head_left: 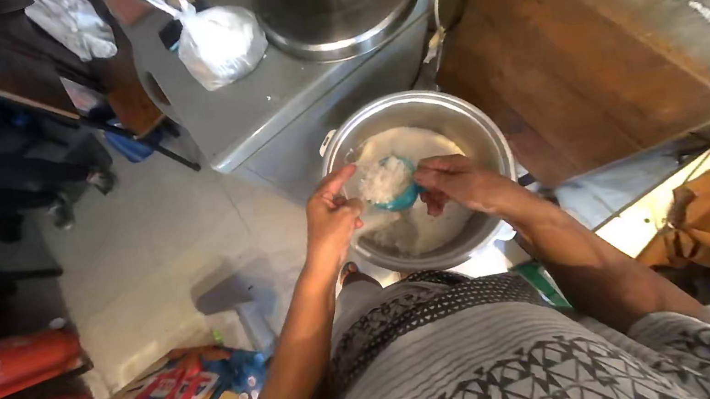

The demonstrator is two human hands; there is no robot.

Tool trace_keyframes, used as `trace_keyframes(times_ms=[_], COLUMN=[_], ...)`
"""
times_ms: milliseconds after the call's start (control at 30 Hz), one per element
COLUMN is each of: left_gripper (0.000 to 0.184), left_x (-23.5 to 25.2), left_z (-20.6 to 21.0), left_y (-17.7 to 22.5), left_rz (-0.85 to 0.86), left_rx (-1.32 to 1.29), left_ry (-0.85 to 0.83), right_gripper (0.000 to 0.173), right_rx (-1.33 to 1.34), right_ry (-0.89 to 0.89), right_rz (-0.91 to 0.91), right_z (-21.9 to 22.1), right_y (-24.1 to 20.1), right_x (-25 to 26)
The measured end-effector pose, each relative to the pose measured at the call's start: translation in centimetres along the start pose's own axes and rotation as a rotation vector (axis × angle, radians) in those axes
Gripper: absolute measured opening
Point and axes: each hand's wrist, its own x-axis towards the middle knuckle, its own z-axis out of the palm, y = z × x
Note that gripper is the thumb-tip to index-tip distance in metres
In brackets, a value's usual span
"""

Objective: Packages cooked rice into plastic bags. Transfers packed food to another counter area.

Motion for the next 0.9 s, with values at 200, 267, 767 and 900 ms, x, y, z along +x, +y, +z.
trace_keyframes(times_ms=[200, 267, 767, 900], left_gripper=[0.056, 0.053, 0.055, 0.058], left_x=[0.0, 0.9, 1.1, 1.0], left_z=[2.0, 2.8, 3.8, 2.8], left_y=[-1.5, -2.5, -4.0, -5.4], left_rz=[-0.025, 0.022, 0.044, 0.054], left_rx=[0.013, 0.0, -0.097, -0.196], left_ry=[0.011, 0.038, 0.09, 0.085], right_gripper=[0.028, 0.025, 0.018, 0.02], right_rx=[-0.765, -0.951, -1.232, -1.006], right_ry=[0.132, 0.095, 0.087, 0.119], right_rz=[-0.217, -0.267, -0.255, -0.267], right_z=[1.6, 2.6, 6.0, 4.9], right_y=[-2.0, -2.8, -3.0, -1.1], right_x=[-0.4, -0.4, 0.8, 1.3])
